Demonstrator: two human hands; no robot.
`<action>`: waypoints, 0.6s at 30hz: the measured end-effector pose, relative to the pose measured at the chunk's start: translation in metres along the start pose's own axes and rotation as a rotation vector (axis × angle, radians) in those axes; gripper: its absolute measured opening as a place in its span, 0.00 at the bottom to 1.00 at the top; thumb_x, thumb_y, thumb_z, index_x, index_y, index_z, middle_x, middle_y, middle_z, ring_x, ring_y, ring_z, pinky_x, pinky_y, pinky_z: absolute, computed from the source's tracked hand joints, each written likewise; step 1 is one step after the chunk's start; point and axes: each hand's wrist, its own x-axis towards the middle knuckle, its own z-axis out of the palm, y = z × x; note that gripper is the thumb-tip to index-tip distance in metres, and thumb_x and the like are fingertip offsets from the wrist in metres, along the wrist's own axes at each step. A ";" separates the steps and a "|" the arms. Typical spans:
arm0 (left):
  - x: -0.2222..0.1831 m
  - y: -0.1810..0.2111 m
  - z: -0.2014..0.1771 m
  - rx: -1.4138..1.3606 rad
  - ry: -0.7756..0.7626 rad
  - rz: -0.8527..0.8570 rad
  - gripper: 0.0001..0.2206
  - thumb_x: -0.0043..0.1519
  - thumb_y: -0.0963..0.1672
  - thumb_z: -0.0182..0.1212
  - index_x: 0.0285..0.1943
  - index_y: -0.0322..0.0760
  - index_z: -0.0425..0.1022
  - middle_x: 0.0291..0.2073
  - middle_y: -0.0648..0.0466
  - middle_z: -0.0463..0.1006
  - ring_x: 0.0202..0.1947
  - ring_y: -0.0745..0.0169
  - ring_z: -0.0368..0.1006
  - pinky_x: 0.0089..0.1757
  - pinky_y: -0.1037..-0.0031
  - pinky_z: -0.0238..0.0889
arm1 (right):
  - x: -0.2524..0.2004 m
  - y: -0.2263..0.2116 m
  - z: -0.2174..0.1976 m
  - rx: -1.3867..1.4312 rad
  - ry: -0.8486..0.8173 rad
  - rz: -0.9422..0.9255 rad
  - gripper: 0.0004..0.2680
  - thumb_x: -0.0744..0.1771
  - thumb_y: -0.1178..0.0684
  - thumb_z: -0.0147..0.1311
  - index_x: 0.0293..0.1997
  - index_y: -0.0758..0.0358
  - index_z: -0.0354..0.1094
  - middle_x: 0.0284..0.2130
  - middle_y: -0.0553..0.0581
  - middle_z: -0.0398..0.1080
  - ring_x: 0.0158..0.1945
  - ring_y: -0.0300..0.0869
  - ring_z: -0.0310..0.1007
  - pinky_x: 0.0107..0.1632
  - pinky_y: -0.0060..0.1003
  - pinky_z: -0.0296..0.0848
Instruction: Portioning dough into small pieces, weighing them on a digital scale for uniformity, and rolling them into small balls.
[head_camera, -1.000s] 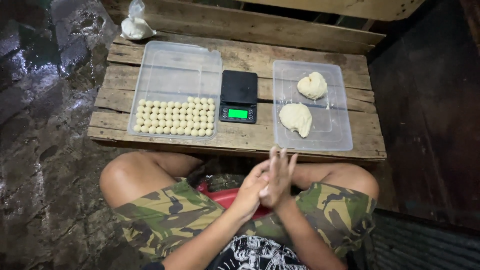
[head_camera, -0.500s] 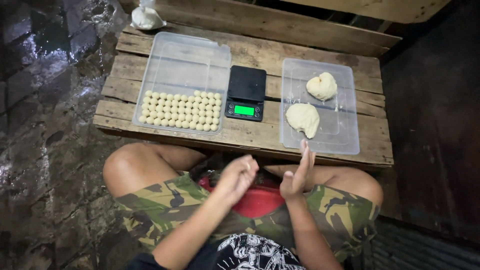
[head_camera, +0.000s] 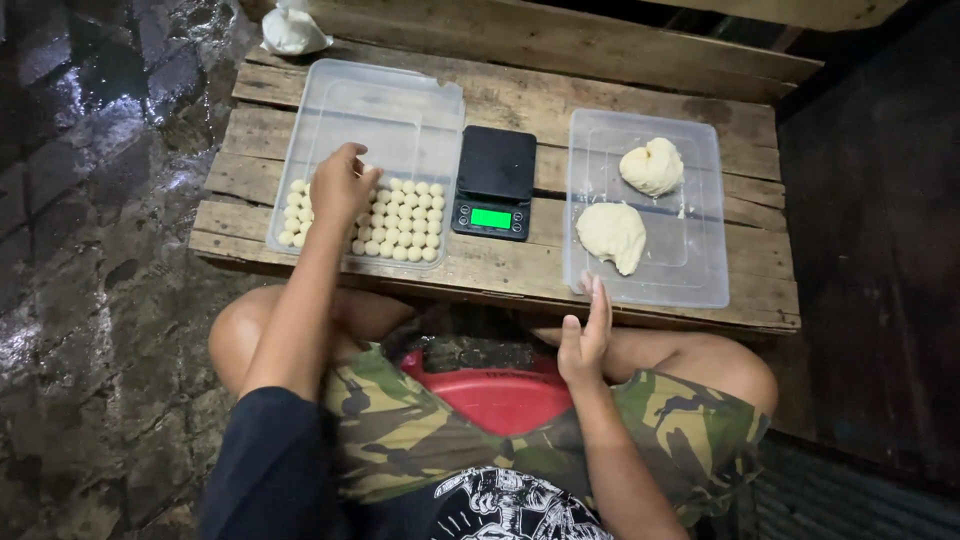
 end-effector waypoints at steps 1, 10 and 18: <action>0.002 -0.001 0.005 0.085 -0.034 -0.003 0.12 0.57 0.49 0.73 0.47 0.50 0.82 0.31 0.56 0.79 0.39 0.51 0.79 0.44 0.58 0.70 | -0.002 0.002 0.000 -0.010 -0.015 0.021 0.24 0.72 0.49 0.44 0.73 0.82 0.47 0.63 0.76 0.60 0.65 0.64 0.64 0.69 0.57 0.58; -0.009 -0.016 0.015 0.252 -0.170 0.170 0.16 0.68 0.51 0.46 0.57 0.49 0.78 0.56 0.53 0.73 0.60 0.48 0.64 0.55 0.49 0.54 | -0.003 -0.002 0.003 0.049 -0.034 0.060 0.24 0.72 0.49 0.43 0.73 0.82 0.46 0.62 0.75 0.61 0.64 0.63 0.65 0.68 0.57 0.60; -0.048 0.032 -0.013 0.399 -0.433 0.216 0.31 0.67 0.53 0.34 0.79 0.39 0.56 0.77 0.45 0.57 0.78 0.45 0.47 0.68 0.36 0.27 | -0.004 -0.002 0.005 0.048 -0.049 0.075 0.25 0.72 0.47 0.42 0.73 0.81 0.47 0.63 0.75 0.61 0.65 0.63 0.64 0.68 0.56 0.59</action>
